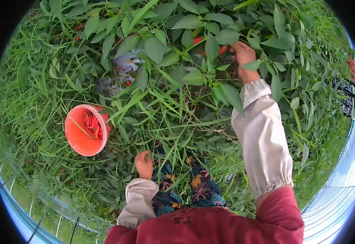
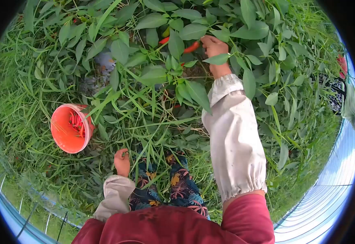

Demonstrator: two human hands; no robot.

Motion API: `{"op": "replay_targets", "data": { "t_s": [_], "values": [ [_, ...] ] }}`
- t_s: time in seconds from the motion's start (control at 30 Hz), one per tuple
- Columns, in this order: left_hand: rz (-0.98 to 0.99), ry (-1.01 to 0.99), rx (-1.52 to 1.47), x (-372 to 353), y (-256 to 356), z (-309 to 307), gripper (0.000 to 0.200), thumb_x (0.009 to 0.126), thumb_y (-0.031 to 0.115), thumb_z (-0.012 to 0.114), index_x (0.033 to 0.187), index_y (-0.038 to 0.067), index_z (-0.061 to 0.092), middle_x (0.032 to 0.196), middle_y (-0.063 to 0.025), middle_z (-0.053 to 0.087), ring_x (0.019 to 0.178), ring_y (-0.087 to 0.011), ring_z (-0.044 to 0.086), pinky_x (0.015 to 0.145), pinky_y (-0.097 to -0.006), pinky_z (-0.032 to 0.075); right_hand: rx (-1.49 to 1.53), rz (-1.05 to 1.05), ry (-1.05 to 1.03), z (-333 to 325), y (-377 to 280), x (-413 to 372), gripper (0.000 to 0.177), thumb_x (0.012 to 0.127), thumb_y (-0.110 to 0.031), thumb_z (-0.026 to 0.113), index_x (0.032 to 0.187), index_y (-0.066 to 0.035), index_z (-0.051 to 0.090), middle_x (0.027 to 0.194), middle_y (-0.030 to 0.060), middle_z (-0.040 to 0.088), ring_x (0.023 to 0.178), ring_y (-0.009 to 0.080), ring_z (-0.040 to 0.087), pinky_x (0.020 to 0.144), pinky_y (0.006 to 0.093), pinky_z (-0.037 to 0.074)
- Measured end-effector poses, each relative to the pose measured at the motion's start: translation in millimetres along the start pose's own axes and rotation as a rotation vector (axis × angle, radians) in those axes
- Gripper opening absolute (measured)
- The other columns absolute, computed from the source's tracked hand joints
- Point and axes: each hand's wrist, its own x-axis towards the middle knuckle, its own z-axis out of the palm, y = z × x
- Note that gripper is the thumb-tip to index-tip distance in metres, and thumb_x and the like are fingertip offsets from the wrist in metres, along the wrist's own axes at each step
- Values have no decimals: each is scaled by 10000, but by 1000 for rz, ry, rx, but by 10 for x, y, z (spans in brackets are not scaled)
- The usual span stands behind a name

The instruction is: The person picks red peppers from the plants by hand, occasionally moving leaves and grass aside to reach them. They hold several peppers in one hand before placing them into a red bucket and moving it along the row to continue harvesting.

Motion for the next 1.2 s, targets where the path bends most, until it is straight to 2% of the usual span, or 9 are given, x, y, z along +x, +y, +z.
{"op": "replay_targets", "data": {
  "t_s": [0.23,0.4,0.57,0.77,0.8,0.9,1.07,1.13,1.2],
  "values": [
    [161,-50,-336,201,1021,132,184,843,-33,595,1007,14,663,932,-113,648,806,-204,644,693,-290,508,577,367,-321,-242,-96,12,193,885,-199,637,991,-38,637,881,39,665,755,129,599,634,253,452],
    [223,-125,-397,361,1518,212,182,862,-41,576,1027,-12,649,924,-101,645,793,-157,632,735,-255,504,857,291,-765,-301,213,250,188,900,-176,636,997,-15,619,906,82,662,789,147,620,637,242,483],
    [238,-194,-411,238,1742,302,199,870,-37,585,1058,-18,649,950,-85,640,794,-127,614,727,-236,485,480,211,-396,-250,125,109,219,849,-169,682,975,9,666,843,61,659,717,121,589,628,250,471],
    [143,-260,-606,-34,1058,507,173,910,12,587,1056,-66,635,955,-97,646,779,-104,572,706,-228,450,-203,-316,112,181,315,252,218,826,-148,671,992,-7,683,817,41,665,669,133,589,627,271,482],
    [-447,-309,-1326,-34,1026,478,220,926,64,584,1046,-119,609,940,-106,639,788,-122,573,723,-229,454,-252,-383,218,243,260,136,199,831,-146,672,961,5,681,795,39,661,629,140,574,624,268,482],
    [-438,-299,-1301,-185,904,348,248,943,90,558,1039,-135,596,945,-101,638,817,-133,575,753,-232,449,-133,-239,126,420,464,263,173,794,-250,682,820,-78,680,846,66,703,788,251,673,725,387,517],
    [-266,-375,-913,-342,175,360,147,906,-21,536,1023,-64,613,944,-89,620,860,-145,575,826,-252,457,32,-53,-11,610,343,198,161,771,-135,699,821,10,648,701,27,630,524,99,524,475,250,397],
    [-311,-394,-1264,-364,205,330,148,909,-16,531,1024,-59,613,960,-96,621,882,-155,571,835,-270,453,24,13,-63,582,74,-56,164,788,-145,691,843,6,657,705,25,633,514,98,522,467,249,393],
    [-209,-321,-837,-410,276,342,167,864,10,556,985,-83,622,959,-106,638,868,-181,585,836,-280,447,166,-17,-102,639,55,-121,139,838,-106,636,912,-1,691,698,41,651,545,71,534,490,237,412]
  ]
}}
